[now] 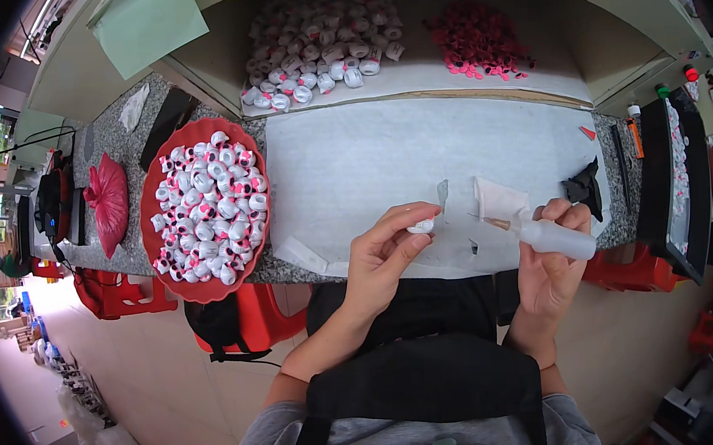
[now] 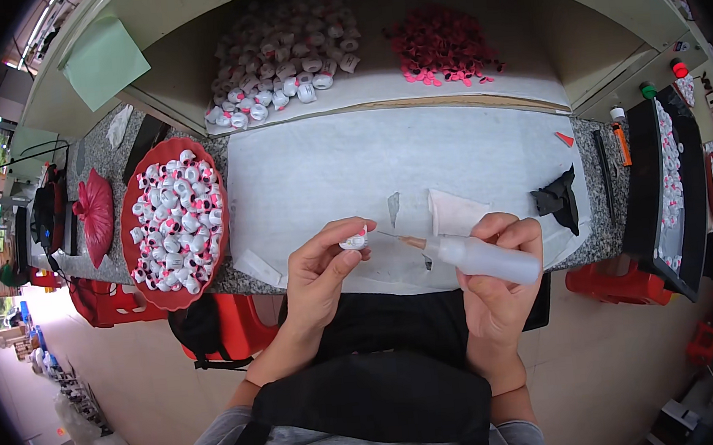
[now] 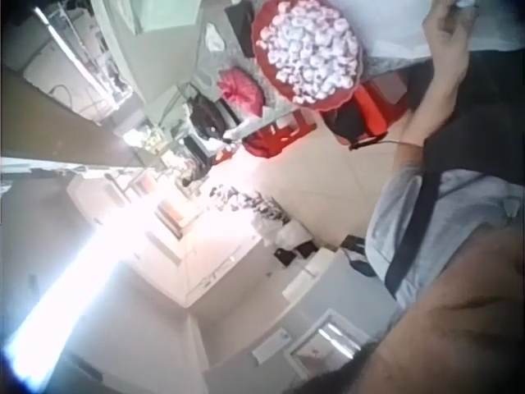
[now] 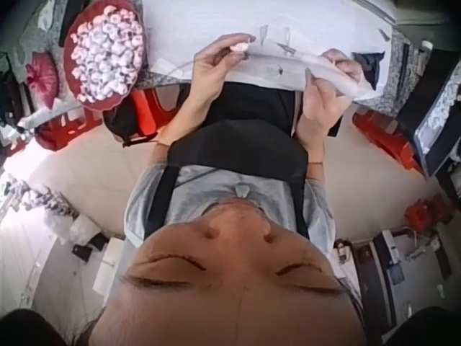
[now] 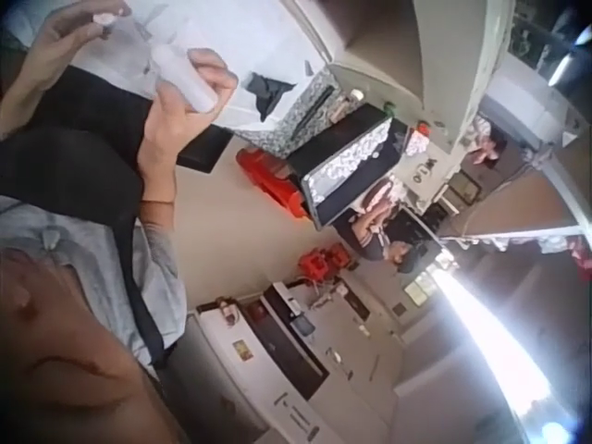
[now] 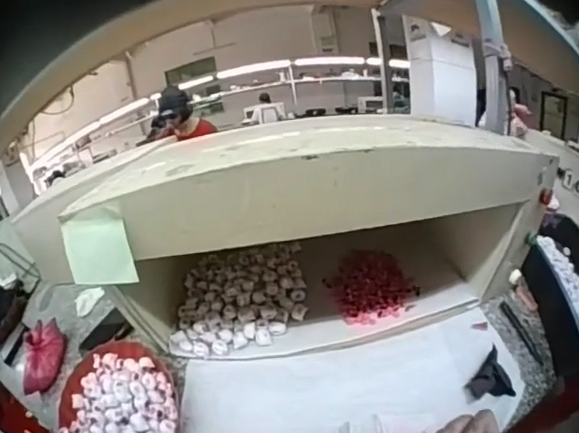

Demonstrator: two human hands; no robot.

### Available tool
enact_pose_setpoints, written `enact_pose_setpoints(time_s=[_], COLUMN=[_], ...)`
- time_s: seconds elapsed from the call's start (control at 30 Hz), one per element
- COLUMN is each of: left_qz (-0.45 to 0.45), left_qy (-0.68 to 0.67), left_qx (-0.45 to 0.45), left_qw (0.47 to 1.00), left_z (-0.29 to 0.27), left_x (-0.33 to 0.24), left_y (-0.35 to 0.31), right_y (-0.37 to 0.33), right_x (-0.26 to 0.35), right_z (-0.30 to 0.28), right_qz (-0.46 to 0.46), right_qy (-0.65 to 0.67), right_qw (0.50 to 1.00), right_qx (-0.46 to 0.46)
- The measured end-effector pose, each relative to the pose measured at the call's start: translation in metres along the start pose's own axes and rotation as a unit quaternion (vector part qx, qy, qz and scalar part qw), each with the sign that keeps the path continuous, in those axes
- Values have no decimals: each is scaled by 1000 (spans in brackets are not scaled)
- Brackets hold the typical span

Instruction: Apply glue to white plastic toy heads and attach small red bow accessories.

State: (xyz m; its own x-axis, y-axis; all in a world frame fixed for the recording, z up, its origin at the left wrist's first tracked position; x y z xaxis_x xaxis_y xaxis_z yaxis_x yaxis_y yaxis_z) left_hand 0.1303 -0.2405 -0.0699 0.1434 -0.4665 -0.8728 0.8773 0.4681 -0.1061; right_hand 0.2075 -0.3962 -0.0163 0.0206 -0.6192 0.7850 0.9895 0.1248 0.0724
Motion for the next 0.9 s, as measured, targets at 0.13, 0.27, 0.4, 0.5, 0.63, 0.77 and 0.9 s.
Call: enact_pose_setpoints(time_s=[0.13, 0.27, 0.4, 0.5, 0.63, 0.77, 0.9], left_qz=[3, 7, 2, -8, -12, -12, -16], left_qy=[-70, -73, -70, -74, -77, -70, -73], left_qx=[2, 2, -6, -7, -2, -1, 2], left_qw=[998, 997, 998, 997, 997, 997, 997], left_z=[-1, -2, -3, -1, 0, -1, 0], left_x=[0, -1, -2, -4, -4, -2, -2], left_y=[-3, -5, -6, -6, -7, -7, -9], right_y=[-8, -22, -36, -39, -40, -41, -40], right_x=[-2, 11, 12, 12, 11, 10, 11], right_z=[12, 26, 39, 41, 42, 43, 43], right_qz=[-17, -196, -277, -292, -296, -298, -283], right_qy=[-15, -189, -254, -263, -274, -268, -261], right_qw=[999, 960, 920, 912, 905, 905, 906], right_qx=[43, 68, 110, 119, 131, 140, 176])
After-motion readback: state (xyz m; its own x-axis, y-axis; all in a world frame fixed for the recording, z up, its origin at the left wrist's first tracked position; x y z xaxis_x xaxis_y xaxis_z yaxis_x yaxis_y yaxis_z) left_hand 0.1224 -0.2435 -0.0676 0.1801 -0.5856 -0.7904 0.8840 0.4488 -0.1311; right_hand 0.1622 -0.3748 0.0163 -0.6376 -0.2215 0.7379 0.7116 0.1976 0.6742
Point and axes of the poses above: each hand's wrist, its own y-axis towards the middle knuckle, its own z-axis out of the palm, x = y × z, the point moved 8 cm from there along y, towards the middle knuckle, and after that the axes turned 10 degrees about -x, right-handed, at the moved point
